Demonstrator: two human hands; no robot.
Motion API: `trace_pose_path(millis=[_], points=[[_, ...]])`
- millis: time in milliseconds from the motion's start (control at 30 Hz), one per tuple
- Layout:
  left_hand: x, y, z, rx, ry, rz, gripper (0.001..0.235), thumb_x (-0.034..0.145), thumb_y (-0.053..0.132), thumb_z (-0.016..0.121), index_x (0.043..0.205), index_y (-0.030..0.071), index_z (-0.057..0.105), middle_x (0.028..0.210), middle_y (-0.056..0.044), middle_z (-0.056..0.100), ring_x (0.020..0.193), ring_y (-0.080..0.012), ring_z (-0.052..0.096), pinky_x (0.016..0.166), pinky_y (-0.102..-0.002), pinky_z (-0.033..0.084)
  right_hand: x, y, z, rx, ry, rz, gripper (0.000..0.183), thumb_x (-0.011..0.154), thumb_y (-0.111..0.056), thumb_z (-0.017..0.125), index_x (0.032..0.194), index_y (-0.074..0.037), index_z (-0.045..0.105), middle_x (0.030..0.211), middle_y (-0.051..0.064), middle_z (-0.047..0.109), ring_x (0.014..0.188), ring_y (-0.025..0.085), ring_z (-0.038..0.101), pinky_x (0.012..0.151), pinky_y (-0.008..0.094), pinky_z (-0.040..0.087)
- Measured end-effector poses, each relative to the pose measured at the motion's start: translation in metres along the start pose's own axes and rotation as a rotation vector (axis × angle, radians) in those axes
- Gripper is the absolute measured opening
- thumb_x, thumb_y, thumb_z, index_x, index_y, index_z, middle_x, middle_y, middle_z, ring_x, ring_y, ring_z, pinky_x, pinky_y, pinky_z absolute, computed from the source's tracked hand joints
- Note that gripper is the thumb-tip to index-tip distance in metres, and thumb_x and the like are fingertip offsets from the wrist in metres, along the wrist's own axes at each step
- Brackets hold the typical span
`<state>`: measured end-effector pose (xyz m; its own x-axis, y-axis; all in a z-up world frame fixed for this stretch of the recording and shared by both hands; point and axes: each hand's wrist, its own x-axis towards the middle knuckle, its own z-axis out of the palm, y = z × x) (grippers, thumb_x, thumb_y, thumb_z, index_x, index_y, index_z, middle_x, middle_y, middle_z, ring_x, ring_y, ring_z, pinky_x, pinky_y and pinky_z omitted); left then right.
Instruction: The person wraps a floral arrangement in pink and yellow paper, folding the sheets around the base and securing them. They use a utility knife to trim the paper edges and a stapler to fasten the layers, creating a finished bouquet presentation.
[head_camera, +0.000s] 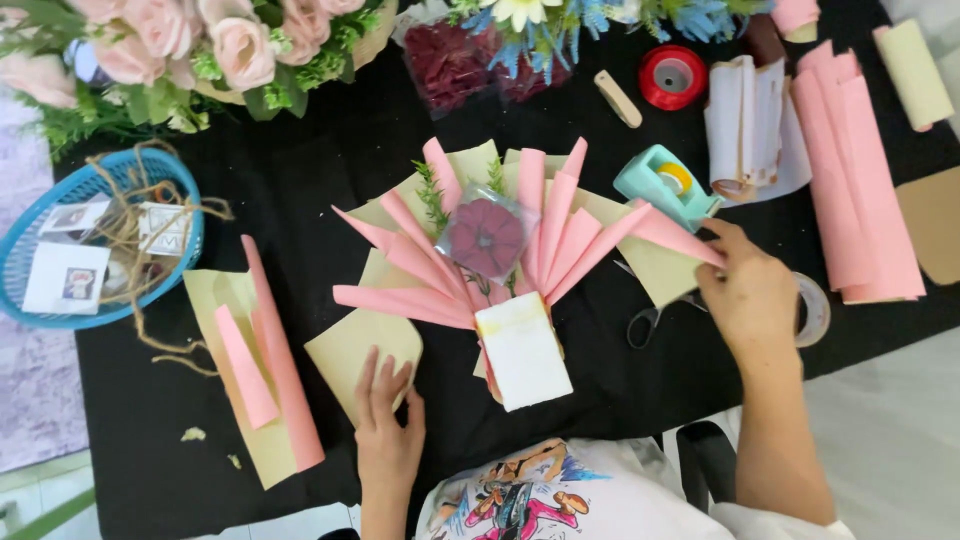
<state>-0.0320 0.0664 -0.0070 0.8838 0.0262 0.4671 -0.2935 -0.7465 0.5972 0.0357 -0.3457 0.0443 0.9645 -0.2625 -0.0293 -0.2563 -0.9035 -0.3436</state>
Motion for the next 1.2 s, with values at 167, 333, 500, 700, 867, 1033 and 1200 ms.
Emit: trace_pose_path(millis=[167, 333, 500, 700, 867, 1033, 1200], points=[[-0.008, 0.002, -0.014, 0.112, -0.045, 0.095, 0.048, 0.089, 0.029, 0.082, 0.127, 0.008, 0.061, 0.139, -0.014, 0.061, 0.126, -0.0316, 0.063, 0.101, -0.044, 0.051, -0.053, -0.012, -0.051, 0.207, 0.473, -0.055, 0.05, 0.095, 0.016, 0.061, 0.144, 0.017, 0.068, 0.114, 0.031, 0.072, 0.103, 0.037, 0.072, 0.09, 0.044, 0.057], [0.014, 0.009, -0.029, 0.156, 0.062, -0.151, 0.02, 0.097, 0.021, 0.067, 0.115, 0.011, 0.069, 0.145, -0.019, 0.05, 0.132, -0.0411, 0.047, 0.107, -0.053, 0.043, -0.078, -0.076, -0.038, 0.605, 0.455, -0.074, 0.033, 0.107, 0.001, 0.081, 0.13, 0.007, 0.058, 0.123, 0.021, 0.065, 0.105, 0.024, 0.063, 0.08, 0.031, 0.05], [0.018, 0.006, -0.022, 0.056, -0.06, -0.44, 0.034, 0.091, 0.02, 0.071, 0.123, 0.009, 0.064, 0.155, -0.02, 0.038, 0.126, -0.037, 0.054, 0.096, -0.047, 0.052, -0.086, -0.186, 0.026, 1.024, -0.157, -0.128, 0.041, 0.082, -0.01, 0.081, 0.121, 0.0, 0.07, 0.11, 0.004, 0.075, 0.094, 0.01, 0.065, 0.078, 0.024, 0.058], [0.02, -0.001, -0.036, -0.233, -0.117, -0.563, 0.052, 0.084, 0.015, 0.07, 0.132, 0.001, 0.058, 0.133, -0.021, 0.058, 0.124, -0.0343, 0.061, 0.098, -0.041, 0.051, -0.096, -0.236, 0.088, 0.64, -0.575, -0.274, 0.066, 0.091, -0.025, 0.066, 0.151, -0.014, 0.044, 0.1, 0.005, 0.075, 0.058, 0.015, 0.072, 0.06, 0.029, 0.054], [0.016, 0.003, -0.046, -0.373, -0.074, -0.56, 0.039, 0.107, 0.021, 0.037, 0.118, 0.0, 0.068, 0.114, -0.013, 0.072, 0.105, -0.0242, 0.068, 0.087, -0.033, 0.05, -0.094, -0.24, 0.085, 0.475, -0.529, -0.362, 0.077, 0.093, -0.02, 0.061, 0.162, -0.018, 0.029, 0.06, 0.008, 0.053, 0.062, 0.03, 0.062, 0.099, 0.035, 0.043], [0.011, -0.004, -0.038, -0.366, -0.03, -0.739, 0.04, 0.094, 0.034, 0.063, 0.116, 0.002, 0.071, 0.101, -0.005, 0.068, 0.078, -0.0135, 0.06, 0.063, -0.028, 0.05, -0.095, -0.225, 0.111, 0.44, -0.462, -0.511, 0.076, 0.092, -0.019, 0.065, 0.158, -0.011, 0.03, 0.1, 0.007, 0.059, 0.074, 0.031, 0.07, 0.121, 0.053, 0.017], [0.018, -0.001, -0.055, -0.24, 0.032, -0.773, 0.026, 0.092, 0.017, 0.068, 0.115, 0.007, 0.074, 0.066, 0.002, 0.055, 0.056, -0.008, 0.044, 0.051, -0.025, 0.044, -0.099, -0.231, 0.088, 0.537, -0.599, -0.498, 0.073, 0.094, -0.02, 0.061, 0.158, -0.012, 0.026, 0.157, 0.014, 0.05, 0.126, 0.04, 0.062, 0.107, 0.046, 0.041]])
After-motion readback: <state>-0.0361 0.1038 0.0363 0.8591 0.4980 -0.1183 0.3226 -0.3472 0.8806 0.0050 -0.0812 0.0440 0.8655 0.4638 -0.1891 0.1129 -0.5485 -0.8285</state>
